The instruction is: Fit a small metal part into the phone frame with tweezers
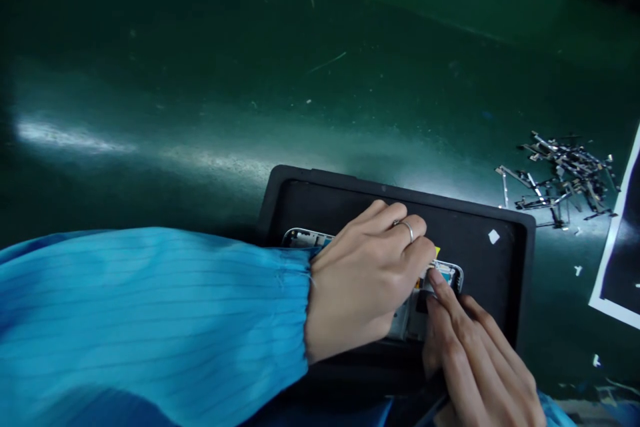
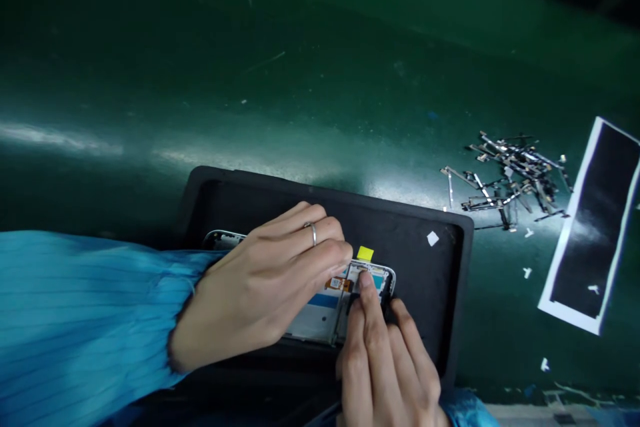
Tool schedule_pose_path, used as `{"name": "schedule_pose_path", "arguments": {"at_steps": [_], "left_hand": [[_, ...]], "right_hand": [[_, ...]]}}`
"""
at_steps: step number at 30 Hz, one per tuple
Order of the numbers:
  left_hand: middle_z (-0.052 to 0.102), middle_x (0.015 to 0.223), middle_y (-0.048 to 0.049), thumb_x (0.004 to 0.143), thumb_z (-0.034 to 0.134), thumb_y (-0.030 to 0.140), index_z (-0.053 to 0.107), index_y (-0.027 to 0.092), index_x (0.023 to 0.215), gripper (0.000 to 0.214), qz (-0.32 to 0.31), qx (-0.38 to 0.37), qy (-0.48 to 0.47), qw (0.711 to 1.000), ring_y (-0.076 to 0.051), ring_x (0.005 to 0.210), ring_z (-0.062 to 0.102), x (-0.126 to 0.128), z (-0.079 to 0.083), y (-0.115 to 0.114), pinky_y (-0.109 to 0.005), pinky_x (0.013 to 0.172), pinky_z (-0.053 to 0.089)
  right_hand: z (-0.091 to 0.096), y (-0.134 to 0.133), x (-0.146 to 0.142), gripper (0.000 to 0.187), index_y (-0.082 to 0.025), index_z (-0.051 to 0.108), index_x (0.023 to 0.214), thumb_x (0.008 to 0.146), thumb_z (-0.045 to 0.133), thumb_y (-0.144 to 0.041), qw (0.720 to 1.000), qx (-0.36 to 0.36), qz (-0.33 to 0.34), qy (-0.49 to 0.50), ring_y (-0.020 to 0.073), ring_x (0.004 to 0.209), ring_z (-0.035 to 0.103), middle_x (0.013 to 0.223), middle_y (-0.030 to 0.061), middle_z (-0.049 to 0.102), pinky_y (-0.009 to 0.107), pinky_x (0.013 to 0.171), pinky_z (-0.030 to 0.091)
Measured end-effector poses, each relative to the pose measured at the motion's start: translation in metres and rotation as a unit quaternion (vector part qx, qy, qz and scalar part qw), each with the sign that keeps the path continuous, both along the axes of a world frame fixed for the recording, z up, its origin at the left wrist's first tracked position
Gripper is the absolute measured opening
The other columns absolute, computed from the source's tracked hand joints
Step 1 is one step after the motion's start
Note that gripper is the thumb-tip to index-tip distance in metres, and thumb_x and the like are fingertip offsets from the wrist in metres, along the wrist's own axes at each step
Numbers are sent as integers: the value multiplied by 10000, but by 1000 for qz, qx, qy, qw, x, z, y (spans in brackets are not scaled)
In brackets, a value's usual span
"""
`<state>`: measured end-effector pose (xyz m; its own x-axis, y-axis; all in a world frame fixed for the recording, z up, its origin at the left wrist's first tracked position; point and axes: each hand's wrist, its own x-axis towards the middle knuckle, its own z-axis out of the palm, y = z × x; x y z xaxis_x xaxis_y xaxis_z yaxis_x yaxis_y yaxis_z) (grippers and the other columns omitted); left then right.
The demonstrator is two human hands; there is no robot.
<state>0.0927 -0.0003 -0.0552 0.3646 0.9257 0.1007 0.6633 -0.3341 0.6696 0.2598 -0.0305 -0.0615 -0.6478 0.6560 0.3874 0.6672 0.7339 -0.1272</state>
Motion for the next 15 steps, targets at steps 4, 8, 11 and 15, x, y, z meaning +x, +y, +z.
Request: {"name": "schedule_pose_path", "arguments": {"at_steps": [4, 8, 11, 15], "left_hand": [[518, 746, -47, 850, 359, 34, 515, 116, 704, 229, -1, -13, 2, 1000, -151, 679, 378, 0, 1, 0, -289, 649, 323], [519, 746, -44, 857, 360, 47, 514, 117, 707, 227, 0, -25, -14, 1000, -151, 693, 387, 0, 2, 0, -285, 657, 328], [518, 743, -41, 865, 350, 46, 518, 121, 699, 249, -2, -16, -1, 1000, -147, 681, 383, -1, 2, 0, -285, 654, 320], [507, 709, -30, 847, 376, 26, 527, 122, 669, 253, -11, 49, 44, 998, -144, 692, 380, -1, 4, 2, -301, 710, 329]], "right_hand": [[1, -1, 1, 259, -27, 600, 886, 894, 341, -39, 1000, -6, -7, -12, 126, 598, 652, 904, 173, 677, 302, 763, 490], [1, 0, 4, 201, -22, 605, 893, 864, 406, -15, 1000, -14, 4, -2, 140, 692, 667, 929, 166, 674, 296, 782, 501], [1, 0, 5, 237, -28, 606, 891, 886, 369, -34, 1000, -10, 6, -4, 129, 661, 659, 933, 161, 675, 295, 787, 500], [0, -3, 6, 276, -35, 610, 872, 898, 335, -44, 1000, -2, -4, 3, 109, 608, 639, 909, 163, 680, 288, 825, 488]]}}
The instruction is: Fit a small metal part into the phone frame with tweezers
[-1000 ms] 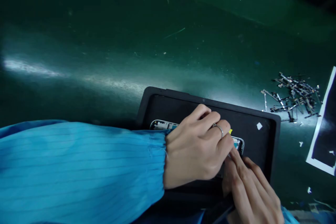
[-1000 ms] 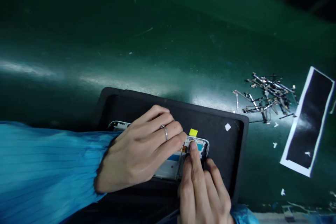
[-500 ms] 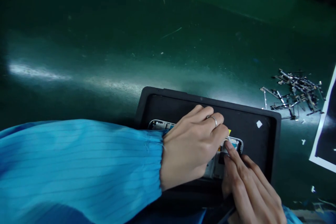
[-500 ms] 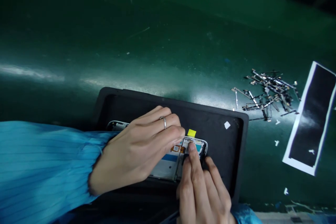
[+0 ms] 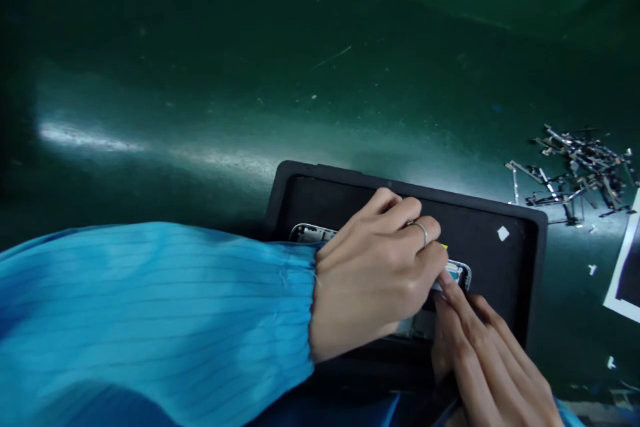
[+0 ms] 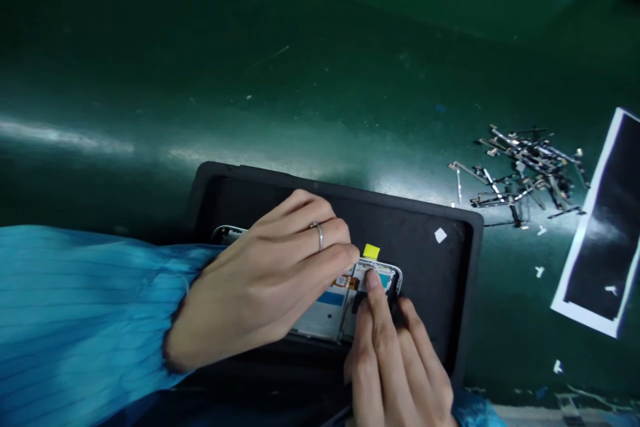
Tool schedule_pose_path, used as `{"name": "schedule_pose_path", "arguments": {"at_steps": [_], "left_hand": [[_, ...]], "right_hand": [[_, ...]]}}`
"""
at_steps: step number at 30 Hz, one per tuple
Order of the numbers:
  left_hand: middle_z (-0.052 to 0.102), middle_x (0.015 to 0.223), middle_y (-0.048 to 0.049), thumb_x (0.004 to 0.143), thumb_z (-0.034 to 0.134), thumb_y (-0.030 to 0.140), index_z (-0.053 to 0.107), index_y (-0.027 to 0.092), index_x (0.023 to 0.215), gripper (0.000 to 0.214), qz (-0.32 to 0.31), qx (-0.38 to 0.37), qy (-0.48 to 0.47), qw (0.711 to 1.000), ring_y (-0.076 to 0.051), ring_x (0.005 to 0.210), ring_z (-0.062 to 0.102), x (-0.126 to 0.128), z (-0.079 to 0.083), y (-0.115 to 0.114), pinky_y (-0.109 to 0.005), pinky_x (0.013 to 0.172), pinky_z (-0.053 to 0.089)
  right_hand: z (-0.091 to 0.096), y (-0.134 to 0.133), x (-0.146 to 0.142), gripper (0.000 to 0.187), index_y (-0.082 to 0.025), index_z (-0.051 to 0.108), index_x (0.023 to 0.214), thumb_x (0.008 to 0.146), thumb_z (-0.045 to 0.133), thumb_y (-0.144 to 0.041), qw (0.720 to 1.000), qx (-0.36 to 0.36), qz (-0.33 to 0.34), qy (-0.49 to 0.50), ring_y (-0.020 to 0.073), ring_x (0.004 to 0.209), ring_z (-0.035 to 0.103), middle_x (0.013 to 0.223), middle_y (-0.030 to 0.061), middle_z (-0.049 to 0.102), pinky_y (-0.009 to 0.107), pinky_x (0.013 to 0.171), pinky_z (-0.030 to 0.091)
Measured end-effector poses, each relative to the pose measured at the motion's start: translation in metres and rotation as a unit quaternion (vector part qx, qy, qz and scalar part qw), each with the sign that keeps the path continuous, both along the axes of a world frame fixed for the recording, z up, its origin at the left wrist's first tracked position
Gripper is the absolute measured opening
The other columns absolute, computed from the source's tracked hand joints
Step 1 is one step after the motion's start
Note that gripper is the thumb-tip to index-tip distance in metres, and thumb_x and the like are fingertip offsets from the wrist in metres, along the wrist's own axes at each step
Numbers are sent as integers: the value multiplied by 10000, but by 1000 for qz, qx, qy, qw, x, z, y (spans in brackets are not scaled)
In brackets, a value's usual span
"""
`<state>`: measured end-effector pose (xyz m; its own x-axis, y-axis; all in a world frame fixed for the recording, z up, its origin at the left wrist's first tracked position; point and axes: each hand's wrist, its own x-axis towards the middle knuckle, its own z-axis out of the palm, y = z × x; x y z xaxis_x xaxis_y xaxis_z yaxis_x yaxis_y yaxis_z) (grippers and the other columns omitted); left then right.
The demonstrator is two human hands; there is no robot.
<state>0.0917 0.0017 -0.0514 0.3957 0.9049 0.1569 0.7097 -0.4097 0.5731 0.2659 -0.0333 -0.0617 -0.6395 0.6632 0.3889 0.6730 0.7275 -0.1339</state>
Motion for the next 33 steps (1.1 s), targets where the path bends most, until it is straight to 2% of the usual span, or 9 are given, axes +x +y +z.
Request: {"name": "schedule_pose_path", "arguments": {"at_steps": [5, 9, 14, 18, 22, 25, 33], "left_hand": [[502, 688, -10, 874, 390, 96, 531, 144, 647, 272, -23, 41, 19, 999, -142, 694, 382, 4, 0, 2, -321, 784, 343], [505, 689, -28, 879, 367, 85, 538, 132, 675, 270, -28, 69, 32, 997, -158, 701, 400, 9, -3, 2, -333, 752, 345], [514, 732, -51, 802, 378, 7, 533, 113, 709, 209, -17, -6, 21, 1000, -166, 722, 416, 10, 2, 2, -313, 689, 318], [525, 747, -26, 823, 415, 27, 512, 134, 693, 195, -16, -69, -22, 997, -152, 705, 420, 9, 8, 4, -292, 671, 307], [529, 750, -23, 825, 437, 27, 513, 134, 681, 195, -1, -72, -9, 997, -148, 699, 406, 9, 8, 5, -292, 676, 306], [525, 738, -27, 821, 430, 17, 519, 128, 671, 206, 4, -58, 1, 998, -147, 690, 397, 10, 6, 4, -300, 672, 301], [530, 733, -30, 826, 435, 32, 525, 128, 679, 197, -4, -50, 3, 999, -147, 680, 404, 8, 5, 4, -297, 674, 300]], "right_hand": [[-2, -3, 2, 288, -69, 620, 899, 891, 332, -67, 1000, 10, -10, 3, 132, 758, 659, 958, 148, 676, 282, 875, 477], [-4, -4, 2, 335, -86, 614, 984, 874, 300, -48, 1000, 18, -19, 0, 139, 800, 661, 983, 126, 674, 286, 887, 481], [-5, -4, 4, 325, -91, 596, 1071, 868, 342, -73, 1000, 25, -11, -2, 159, 809, 665, 976, 108, 678, 296, 870, 503], [-5, -3, 4, 345, -79, 596, 1068, 870, 314, -55, 1000, 26, -8, 0, 161, 819, 663, 978, 117, 676, 300, 871, 503], [-6, -4, 3, 326, -99, 598, 1065, 870, 340, -63, 1000, 21, -12, 11, 155, 798, 664, 968, 106, 681, 301, 854, 512], [-6, -5, 3, 285, -79, 608, 1026, 866, 372, -80, 1000, 13, -6, 13, 170, 809, 663, 975, 131, 675, 317, 866, 504], [-3, -4, 3, 239, -72, 620, 974, 861, 410, -67, 1000, -3, 8, 14, 184, 846, 657, 975, 149, 671, 339, 846, 509]]}}
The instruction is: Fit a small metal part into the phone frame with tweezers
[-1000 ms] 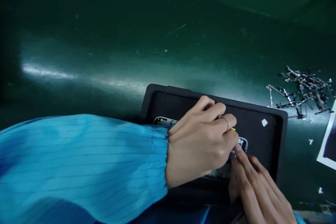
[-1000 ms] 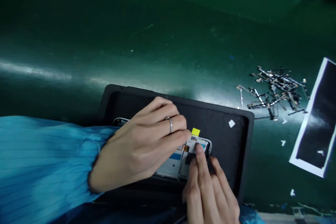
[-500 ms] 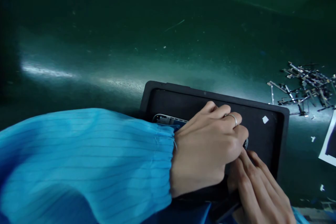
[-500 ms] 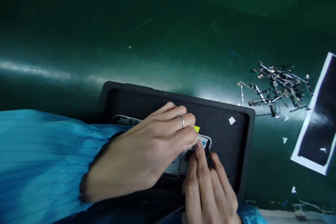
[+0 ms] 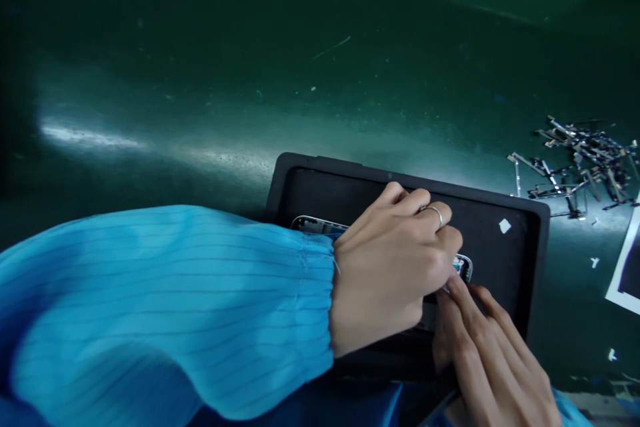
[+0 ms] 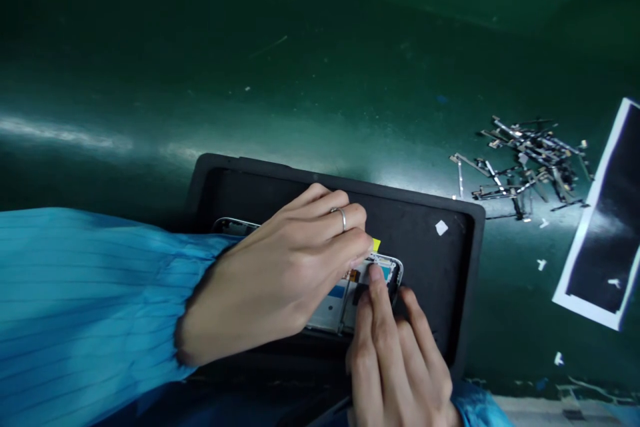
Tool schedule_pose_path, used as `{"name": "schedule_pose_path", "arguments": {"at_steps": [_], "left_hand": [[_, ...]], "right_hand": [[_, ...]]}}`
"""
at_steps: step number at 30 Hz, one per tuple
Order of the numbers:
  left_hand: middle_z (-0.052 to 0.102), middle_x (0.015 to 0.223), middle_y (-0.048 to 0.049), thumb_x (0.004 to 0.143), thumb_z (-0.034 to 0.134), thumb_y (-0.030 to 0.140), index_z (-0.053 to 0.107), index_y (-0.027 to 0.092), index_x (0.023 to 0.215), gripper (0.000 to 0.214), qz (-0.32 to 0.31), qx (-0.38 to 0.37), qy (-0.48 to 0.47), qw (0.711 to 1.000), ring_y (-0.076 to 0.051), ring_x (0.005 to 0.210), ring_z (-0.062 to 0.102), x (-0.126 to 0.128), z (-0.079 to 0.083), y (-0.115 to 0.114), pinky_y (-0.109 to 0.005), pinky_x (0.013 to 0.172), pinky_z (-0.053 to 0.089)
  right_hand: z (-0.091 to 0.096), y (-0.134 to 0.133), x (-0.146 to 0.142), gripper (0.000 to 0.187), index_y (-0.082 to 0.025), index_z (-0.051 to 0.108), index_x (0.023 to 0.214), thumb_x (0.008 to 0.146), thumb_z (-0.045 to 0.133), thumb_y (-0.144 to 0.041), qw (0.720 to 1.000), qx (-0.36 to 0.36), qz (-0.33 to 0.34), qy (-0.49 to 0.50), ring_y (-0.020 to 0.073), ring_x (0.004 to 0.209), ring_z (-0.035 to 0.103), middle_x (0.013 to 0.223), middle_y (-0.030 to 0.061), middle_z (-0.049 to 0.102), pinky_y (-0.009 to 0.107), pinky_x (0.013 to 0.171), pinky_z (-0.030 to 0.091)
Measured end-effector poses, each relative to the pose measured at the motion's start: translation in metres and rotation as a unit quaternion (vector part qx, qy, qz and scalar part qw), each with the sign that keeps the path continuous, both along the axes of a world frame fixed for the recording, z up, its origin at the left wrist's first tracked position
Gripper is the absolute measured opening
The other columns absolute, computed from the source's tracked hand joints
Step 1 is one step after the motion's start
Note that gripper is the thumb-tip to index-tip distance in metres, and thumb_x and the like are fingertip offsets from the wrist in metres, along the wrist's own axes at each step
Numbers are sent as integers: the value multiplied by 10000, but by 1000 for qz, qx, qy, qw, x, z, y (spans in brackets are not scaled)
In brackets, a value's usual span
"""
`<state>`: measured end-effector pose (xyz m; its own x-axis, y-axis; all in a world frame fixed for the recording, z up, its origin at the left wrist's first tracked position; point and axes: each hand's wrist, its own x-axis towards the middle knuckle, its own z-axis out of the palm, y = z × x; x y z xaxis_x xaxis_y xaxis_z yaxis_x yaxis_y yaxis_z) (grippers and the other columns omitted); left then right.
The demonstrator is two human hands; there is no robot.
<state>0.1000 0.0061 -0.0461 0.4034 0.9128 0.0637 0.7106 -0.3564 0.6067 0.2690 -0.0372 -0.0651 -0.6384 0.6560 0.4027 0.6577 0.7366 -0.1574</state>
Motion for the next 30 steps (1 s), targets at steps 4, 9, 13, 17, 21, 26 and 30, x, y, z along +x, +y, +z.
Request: {"name": "schedule_pose_path", "arguments": {"at_steps": [4, 9, 13, 17, 21, 26, 30], "left_hand": [[517, 710, -33, 819, 417, 21, 523, 123, 665, 213, -3, 2, 6, 1000, -150, 673, 399, 1, 1, 1, -304, 670, 301], [507, 704, -38, 826, 388, 15, 523, 122, 659, 240, 5, 20, 7, 1000, -152, 675, 394, 2, -1, 1, -305, 667, 301], [525, 724, -38, 832, 418, 37, 530, 126, 669, 217, 17, 17, 2, 1000, -152, 680, 402, 3, -2, -1, -300, 666, 295], [539, 741, -46, 827, 411, 37, 531, 126, 671, 216, 26, 26, 5, 999, -157, 684, 402, 3, -4, -3, -307, 665, 292], [544, 759, -54, 804, 387, 16, 524, 137, 671, 226, 30, 35, 10, 999, -166, 691, 404, 4, -5, -3, -314, 664, 296], [516, 740, -42, 791, 404, 9, 512, 140, 684, 201, 21, 38, 18, 999, -164, 687, 398, 4, -5, -3, -311, 660, 290], [497, 718, -39, 781, 394, -6, 505, 137, 676, 208, 20, 40, -1, 999, -159, 677, 382, 3, -5, -3, -312, 663, 285]], "right_hand": [[-1, 1, 1, 273, -94, 621, 1008, 870, 385, -81, 1000, 10, 7, 1, 174, 812, 665, 1011, 133, 664, 328, 838, 518], [-2, -1, 2, 295, -92, 608, 1057, 865, 384, -92, 1000, 2, 1, -7, 178, 794, 668, 1027, 129, 657, 336, 860, 509], [-1, 0, 0, 261, -93, 612, 1019, 854, 410, -80, 1000, 5, 2, -12, 171, 773, 667, 1002, 134, 665, 335, 848, 510], [3, 4, -3, 239, -41, 617, 897, 862, 380, -49, 1000, 13, 14, -13, 176, 712, 664, 930, 185, 672, 335, 777, 527], [8, 8, -1, 270, -39, 611, 924, 854, 350, -42, 997, -5, 51, -65, 171, 655, 657, 920, 185, 674, 345, 756, 531], [7, 4, -1, 346, -35, 590, 985, 848, 273, -16, 998, -29, 27, -57, 210, 787, 660, 947, 188, 669, 371, 826, 481], [10, 5, -2, 331, -28, 585, 979, 834, 288, -5, 996, -23, 34, -85, 193, 754, 658, 934, 188, 672, 366, 842, 464]]}}
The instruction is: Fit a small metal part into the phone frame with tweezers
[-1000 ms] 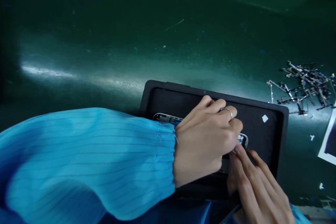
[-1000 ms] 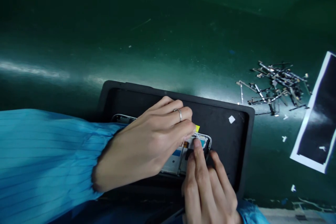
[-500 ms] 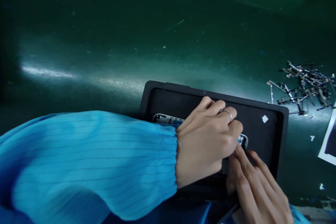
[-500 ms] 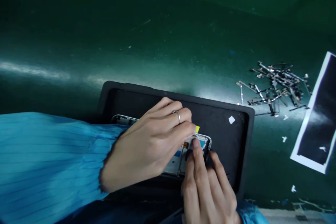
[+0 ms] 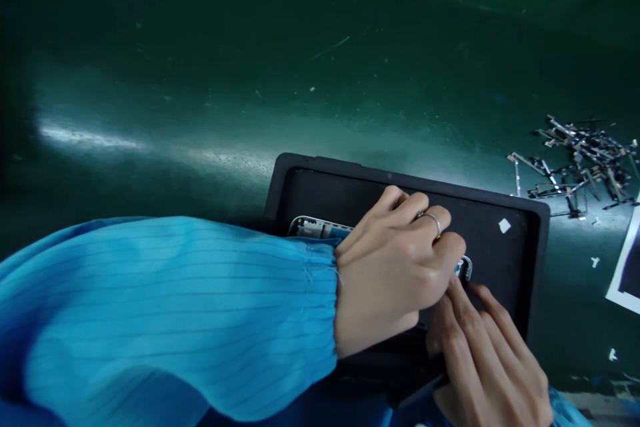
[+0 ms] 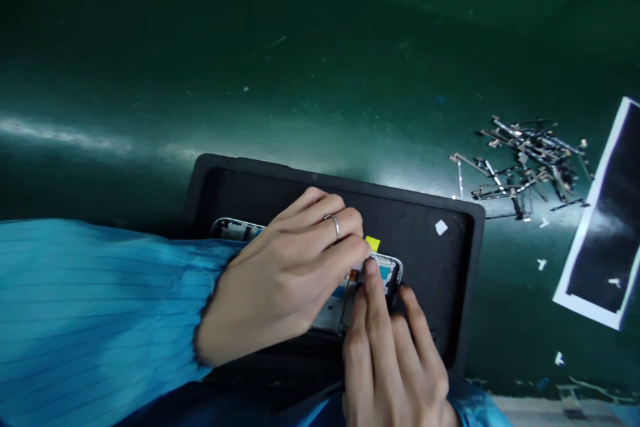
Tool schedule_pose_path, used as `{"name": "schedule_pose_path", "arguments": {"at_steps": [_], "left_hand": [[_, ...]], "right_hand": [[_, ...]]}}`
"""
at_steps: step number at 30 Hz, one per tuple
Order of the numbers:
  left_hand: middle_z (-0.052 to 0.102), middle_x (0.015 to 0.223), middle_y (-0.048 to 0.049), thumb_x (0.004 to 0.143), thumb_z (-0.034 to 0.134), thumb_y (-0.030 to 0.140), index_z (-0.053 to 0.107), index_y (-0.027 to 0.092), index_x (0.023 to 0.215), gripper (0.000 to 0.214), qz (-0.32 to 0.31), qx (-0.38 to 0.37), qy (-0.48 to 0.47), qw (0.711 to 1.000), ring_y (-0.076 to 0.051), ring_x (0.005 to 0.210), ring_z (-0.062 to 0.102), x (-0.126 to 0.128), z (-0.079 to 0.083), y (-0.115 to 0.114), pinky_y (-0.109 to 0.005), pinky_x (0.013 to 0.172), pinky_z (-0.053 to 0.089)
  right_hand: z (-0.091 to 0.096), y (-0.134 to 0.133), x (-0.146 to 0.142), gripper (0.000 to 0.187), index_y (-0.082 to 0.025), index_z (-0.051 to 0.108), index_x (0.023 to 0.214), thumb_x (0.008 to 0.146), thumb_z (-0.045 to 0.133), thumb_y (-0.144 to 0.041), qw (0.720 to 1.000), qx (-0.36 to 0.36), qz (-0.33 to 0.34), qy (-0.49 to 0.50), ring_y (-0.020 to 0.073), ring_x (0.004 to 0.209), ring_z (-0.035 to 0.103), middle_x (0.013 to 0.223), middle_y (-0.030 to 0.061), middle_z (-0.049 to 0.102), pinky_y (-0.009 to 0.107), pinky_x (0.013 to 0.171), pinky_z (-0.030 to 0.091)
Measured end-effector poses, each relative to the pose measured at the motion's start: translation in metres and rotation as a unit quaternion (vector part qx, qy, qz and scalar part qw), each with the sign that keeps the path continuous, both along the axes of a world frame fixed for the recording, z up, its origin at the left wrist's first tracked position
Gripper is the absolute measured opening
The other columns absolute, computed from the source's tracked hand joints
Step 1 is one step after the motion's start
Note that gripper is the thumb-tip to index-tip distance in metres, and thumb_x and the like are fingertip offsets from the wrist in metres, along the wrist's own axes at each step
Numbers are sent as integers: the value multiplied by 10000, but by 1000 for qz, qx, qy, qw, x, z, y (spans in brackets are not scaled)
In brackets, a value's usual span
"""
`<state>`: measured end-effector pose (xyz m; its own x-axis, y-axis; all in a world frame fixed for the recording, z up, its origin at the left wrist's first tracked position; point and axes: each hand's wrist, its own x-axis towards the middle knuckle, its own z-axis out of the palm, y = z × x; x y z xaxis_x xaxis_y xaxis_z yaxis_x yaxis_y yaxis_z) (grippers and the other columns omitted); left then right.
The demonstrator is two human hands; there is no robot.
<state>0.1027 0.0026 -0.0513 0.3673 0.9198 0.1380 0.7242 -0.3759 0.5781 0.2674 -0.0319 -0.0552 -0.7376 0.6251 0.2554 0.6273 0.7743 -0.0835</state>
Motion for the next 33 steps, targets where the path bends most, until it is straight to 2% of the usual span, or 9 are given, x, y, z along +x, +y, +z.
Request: {"name": "schedule_pose_path", "arguments": {"at_steps": [4, 9, 15, 22, 28, 33], "left_hand": [[488, 711, -42, 775, 398, -13, 510, 135, 673, 212, -6, 4, -9, 1000, -162, 684, 381, -1, -2, 0, -310, 662, 288], [499, 723, -45, 785, 403, -2, 522, 137, 693, 205, -14, 18, -2, 1000, -163, 686, 389, -1, -4, 1, -300, 671, 308], [512, 733, -50, 798, 427, 11, 548, 115, 725, 176, -21, 26, -8, 999, -159, 693, 398, -2, -5, 2, -293, 672, 319], [500, 719, -42, 835, 399, 30, 544, 118, 725, 202, -21, 27, -30, 999, -155, 682, 379, -2, -6, 1, -289, 659, 318], [448, 691, -30, 854, 337, 30, 549, 115, 734, 258, -23, 52, -24, 998, -158, 674, 360, -3, -8, 3, -295, 659, 306], [446, 691, -28, 862, 359, 52, 544, 124, 729, 239, -23, 49, -19, 998, -159, 671, 361, -2, -8, 3, -293, 656, 301]], "right_hand": [[6, 7, 3, 277, 9, 582, 974, 827, 351, -32, 997, 0, 61, -42, 200, 690, 656, 948, 218, 659, 365, 777, 493], [6, 8, 4, 288, 23, 582, 979, 827, 343, -31, 997, 4, 66, -42, 183, 637, 644, 961, 229, 652, 370, 765, 499], [4, 8, 3, 303, 52, 582, 964, 828, 323, -25, 997, 5, 77, -20, 208, 632, 649, 915, 250, 653, 379, 721, 528], [3, 4, 1, 298, 22, 579, 945, 841, 304, -23, 1000, 11, 26, -11, 190, 598, 636, 904, 239, 659, 386, 740, 514], [5, 7, 4, 278, 48, 571, 985, 814, 368, -32, 996, 13, 69, -58, 186, 600, 633, 951, 256, 644, 387, 746, 503], [9, 8, 4, 286, 47, 571, 976, 812, 347, -21, 996, 10, 68, -58, 206, 649, 653, 970, 257, 639, 373, 727, 518]]}}
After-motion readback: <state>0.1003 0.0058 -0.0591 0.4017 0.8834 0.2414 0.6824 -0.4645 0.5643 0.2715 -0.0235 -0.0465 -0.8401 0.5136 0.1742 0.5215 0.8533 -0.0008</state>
